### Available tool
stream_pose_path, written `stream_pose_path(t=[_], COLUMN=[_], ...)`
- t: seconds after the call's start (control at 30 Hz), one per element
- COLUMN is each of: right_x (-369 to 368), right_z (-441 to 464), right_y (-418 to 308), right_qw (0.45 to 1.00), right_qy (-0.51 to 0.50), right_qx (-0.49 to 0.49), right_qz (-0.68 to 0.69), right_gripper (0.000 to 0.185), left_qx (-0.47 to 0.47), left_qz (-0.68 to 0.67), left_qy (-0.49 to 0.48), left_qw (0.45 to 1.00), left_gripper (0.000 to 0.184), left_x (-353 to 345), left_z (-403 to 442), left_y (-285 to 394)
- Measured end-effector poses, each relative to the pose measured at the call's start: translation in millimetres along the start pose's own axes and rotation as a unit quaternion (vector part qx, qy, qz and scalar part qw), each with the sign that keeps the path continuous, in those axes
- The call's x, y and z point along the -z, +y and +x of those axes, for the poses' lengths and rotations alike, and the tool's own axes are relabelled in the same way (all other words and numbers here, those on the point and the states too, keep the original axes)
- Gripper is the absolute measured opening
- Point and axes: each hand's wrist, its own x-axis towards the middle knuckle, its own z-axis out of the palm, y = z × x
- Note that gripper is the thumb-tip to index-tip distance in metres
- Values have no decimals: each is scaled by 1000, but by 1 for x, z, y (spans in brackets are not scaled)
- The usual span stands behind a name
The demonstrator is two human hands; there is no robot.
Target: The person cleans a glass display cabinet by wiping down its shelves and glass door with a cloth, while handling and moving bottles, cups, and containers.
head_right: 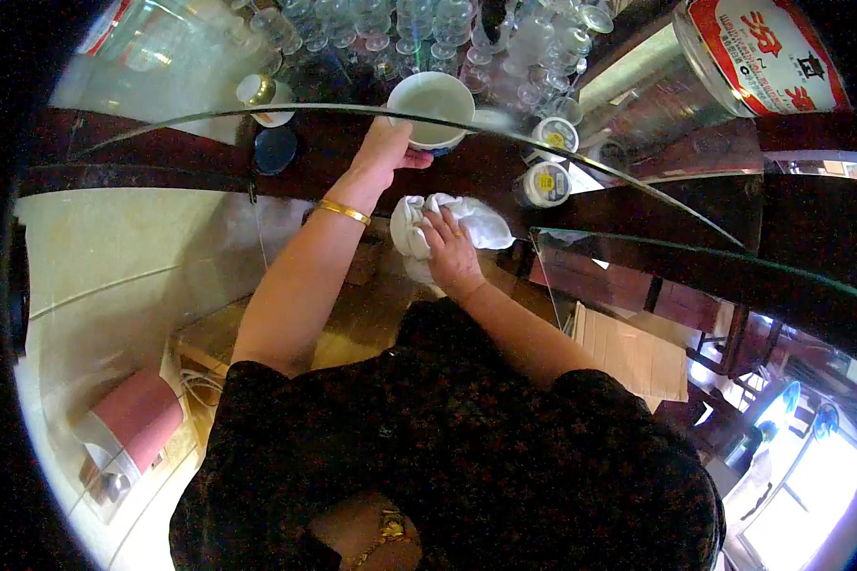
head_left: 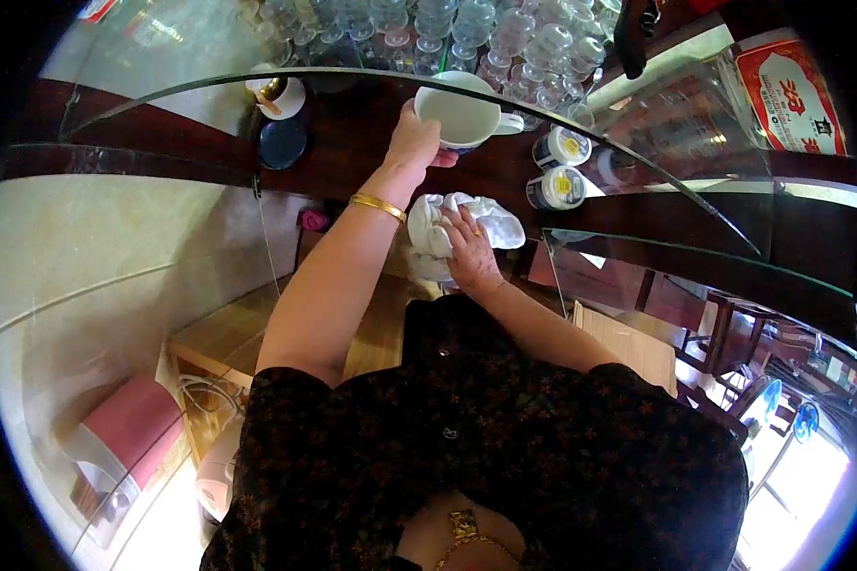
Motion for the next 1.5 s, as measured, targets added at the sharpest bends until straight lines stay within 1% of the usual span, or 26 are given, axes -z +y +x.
stream_pose_path(t=[0.1,0.2,0.33,0.43,0.53,0.63,0.73,0.8,0.83,0.9,0.93,0.97,1.0,1.03,1.07,1.1,1.13,1.2,1.3,1.33,1.43,1.5], right_x=[3,-1,2,2,1,0,0,-6,15,6,12,19,18,18,15,16,13,3,-28,-33,-61,-66], right_z=[-2,-4,-4,-4,-4,-4,-4,-4,3,9,13,18,20,24,26,31,38,55,82,97,129,146], right_y=[-1,2,2,2,3,5,5,9,-4,18,24,29,35,35,31,22,16,6,-5,-18,-41,-56], right_qw=[1000,1000,999,999,999,999,999,1000,1000,992,993,992,988,989,990,989,990,993,989,989,988,986], right_qy=[-8,-10,-18,-18,-23,-22,-32,-20,-6,120,112,106,64,61,39,16,11,-31,-53,-89,-55,-69], right_qx=[-8,-7,-10,-4,-11,-12,-10,-10,-26,6,-30,-66,-128,-119,-116,-113,-106,-63,-26,-41,81,100], right_qz=[23,9,29,29,29,32,36,-6,11,49,18,-14,-62,-57,-72,-88,-87,-100,-137,-109,-122,-118], right_gripper=[49,51,52,52,50,51,51,51,53,59,58,57,59,60,60,60,60,60,59,59,59,59], left_qx=[-24,-25,-19,-28,-9,-13,-22,-69,-37,-44,-62,-76,-73,-70,-72,-67,-60,-50,-55,-66,-92,-105], left_qz=[7,9,4,-11,-29,-61,-77,-118,-106,-82,-64,-76,-93,-111,-113,-149,-187,-193,-217,-227,-229,-219], left_qy=[13,-13,5,-8,-10,-41,-40,-66,-38,-4,4,35,71,110,121,165,206,227,261,264,268,264], left_qw=[1000,1000,1000,1000,999,997,996,988,993,996,996,994,990,985,984,973,959,953,939,935,931,934], left_gripper=[31,33,33,35,37,39,42,55,63,67,64,58,52,47,47,42,38,36,34,34,33,32], left_x=[-7,-7,-9,-11,-15,-16,-14,-10,-7,6,20,33,47,60,69,77,82,88,91,91,90,92], left_z=[8,17,22,23,23,24,18,9,-1,-24,-31,-40,-50,-62,-73,-85,-96,-114,-131,-135,-147,-152], left_y=[-2,-4,-6,-4,-3,-5,-11,-15,-13,-10,-17,-24,-31,-36,-43,-49,-55,-65,-77,-75,-63,-61])
